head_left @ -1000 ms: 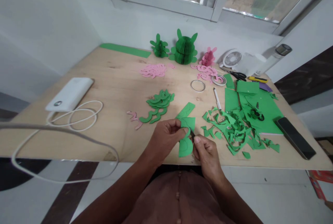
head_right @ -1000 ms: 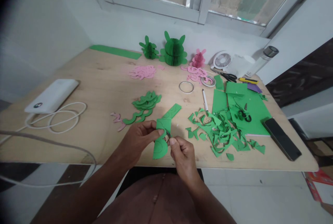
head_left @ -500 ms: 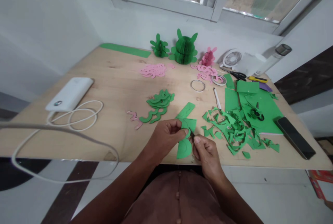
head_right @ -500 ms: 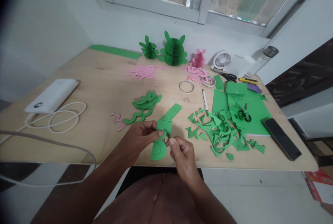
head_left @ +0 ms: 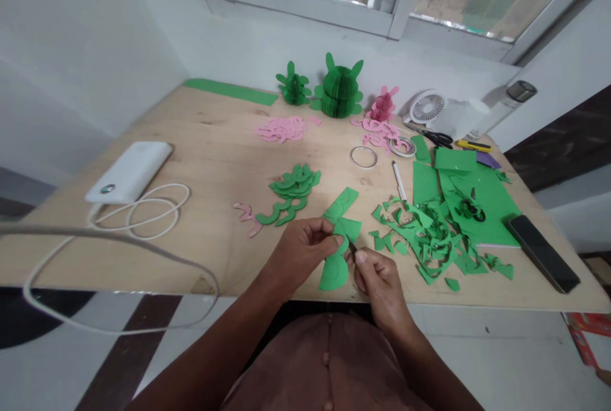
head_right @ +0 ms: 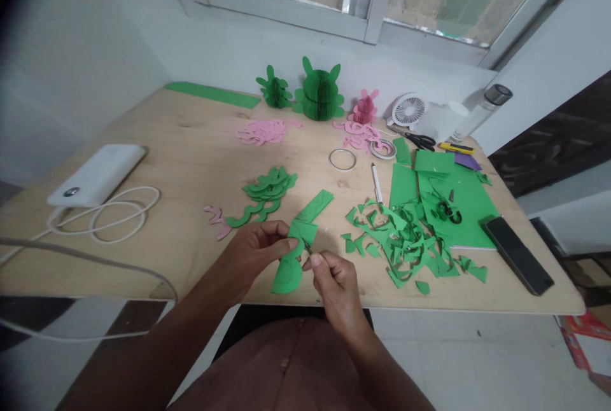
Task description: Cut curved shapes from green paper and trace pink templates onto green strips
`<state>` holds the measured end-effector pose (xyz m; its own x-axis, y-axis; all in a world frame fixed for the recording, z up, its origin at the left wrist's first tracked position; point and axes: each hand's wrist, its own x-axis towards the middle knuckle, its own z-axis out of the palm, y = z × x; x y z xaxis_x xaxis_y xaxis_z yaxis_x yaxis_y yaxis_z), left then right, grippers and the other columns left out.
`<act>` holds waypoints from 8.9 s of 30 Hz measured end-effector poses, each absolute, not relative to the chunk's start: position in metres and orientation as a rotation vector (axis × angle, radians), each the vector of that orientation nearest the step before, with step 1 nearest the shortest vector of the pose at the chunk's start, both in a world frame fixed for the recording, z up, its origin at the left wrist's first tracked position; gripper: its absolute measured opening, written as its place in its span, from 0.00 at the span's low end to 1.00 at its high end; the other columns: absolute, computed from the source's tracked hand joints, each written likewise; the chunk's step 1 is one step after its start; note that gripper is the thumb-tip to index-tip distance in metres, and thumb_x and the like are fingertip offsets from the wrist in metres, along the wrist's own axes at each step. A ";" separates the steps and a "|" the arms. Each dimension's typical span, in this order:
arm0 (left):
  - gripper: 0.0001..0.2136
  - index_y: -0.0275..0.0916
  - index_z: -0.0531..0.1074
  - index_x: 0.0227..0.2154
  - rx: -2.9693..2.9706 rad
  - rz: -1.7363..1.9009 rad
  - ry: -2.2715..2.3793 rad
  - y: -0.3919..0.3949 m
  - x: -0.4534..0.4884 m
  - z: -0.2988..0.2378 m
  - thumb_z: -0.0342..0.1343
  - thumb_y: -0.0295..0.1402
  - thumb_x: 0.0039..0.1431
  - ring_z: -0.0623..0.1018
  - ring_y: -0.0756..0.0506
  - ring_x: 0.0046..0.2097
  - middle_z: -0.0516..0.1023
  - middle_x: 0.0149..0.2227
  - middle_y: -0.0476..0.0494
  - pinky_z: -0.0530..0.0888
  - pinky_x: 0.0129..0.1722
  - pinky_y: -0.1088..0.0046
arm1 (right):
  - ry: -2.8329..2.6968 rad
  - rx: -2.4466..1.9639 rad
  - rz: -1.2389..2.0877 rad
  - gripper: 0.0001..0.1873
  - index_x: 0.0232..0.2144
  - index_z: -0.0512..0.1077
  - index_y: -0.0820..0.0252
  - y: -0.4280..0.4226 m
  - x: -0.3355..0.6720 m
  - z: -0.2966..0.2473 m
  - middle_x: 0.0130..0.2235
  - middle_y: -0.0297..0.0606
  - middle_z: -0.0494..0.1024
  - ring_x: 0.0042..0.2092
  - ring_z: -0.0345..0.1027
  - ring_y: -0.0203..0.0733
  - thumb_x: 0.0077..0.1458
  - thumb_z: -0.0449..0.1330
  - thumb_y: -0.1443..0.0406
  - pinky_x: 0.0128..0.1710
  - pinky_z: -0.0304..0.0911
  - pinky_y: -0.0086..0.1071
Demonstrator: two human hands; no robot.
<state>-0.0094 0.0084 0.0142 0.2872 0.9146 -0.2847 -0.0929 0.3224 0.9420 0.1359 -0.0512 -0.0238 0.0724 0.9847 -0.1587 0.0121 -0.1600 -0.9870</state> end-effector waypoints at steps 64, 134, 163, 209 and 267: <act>0.07 0.37 0.71 0.20 0.874 0.977 1.054 0.003 -0.002 0.015 0.61 0.35 0.44 0.70 0.51 0.24 0.71 0.20 0.51 0.68 0.27 0.75 | -1.177 -1.383 1.178 0.24 0.21 0.67 0.60 -0.049 0.137 -0.024 0.18 0.26 0.52 0.21 0.44 0.31 0.59 0.53 0.49 0.21 0.42 0.27; 0.06 0.37 0.70 0.19 0.642 1.106 1.070 -0.011 0.023 0.020 0.62 0.32 0.41 0.66 0.54 0.23 0.68 0.18 0.55 0.65 0.26 0.78 | -0.986 -1.192 1.258 0.17 0.30 0.80 0.59 -0.046 0.134 -0.024 0.28 0.36 0.78 0.32 0.69 0.42 0.60 0.56 0.56 0.34 0.63 0.32; 0.05 0.36 0.71 0.18 0.811 1.013 1.096 0.004 0.007 0.015 0.61 0.31 0.39 0.67 0.54 0.25 0.70 0.19 0.54 0.64 0.27 0.78 | -0.973 -1.341 1.258 0.25 0.18 0.61 0.58 -0.052 0.134 -0.029 0.16 0.24 0.50 0.19 0.40 0.29 0.56 0.56 0.48 0.18 0.37 0.27; 0.06 0.36 0.71 0.18 0.889 0.854 1.029 0.006 0.000 0.022 0.60 0.33 0.40 0.69 0.52 0.25 0.72 0.19 0.52 0.65 0.28 0.76 | -0.992 -1.359 1.269 0.27 0.17 0.60 0.58 -0.053 0.131 -0.025 0.15 0.24 0.52 0.19 0.42 0.30 0.55 0.55 0.45 0.18 0.41 0.27; 0.08 0.36 0.72 0.22 0.785 1.064 1.003 0.006 0.000 0.006 0.64 0.35 0.43 0.66 0.53 0.23 0.69 0.20 0.53 0.63 0.26 0.76 | -0.896 -1.405 1.217 0.16 0.21 0.69 0.61 -0.046 0.130 -0.027 0.19 0.26 0.54 0.22 0.41 0.30 0.47 0.65 0.56 0.20 0.40 0.27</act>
<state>0.0003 0.0064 0.0060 0.1544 0.9499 -0.2718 -0.3271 0.3087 0.8931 0.1304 -0.0465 -0.0273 0.2097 0.9551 -0.2091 -0.0847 -0.1954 -0.9771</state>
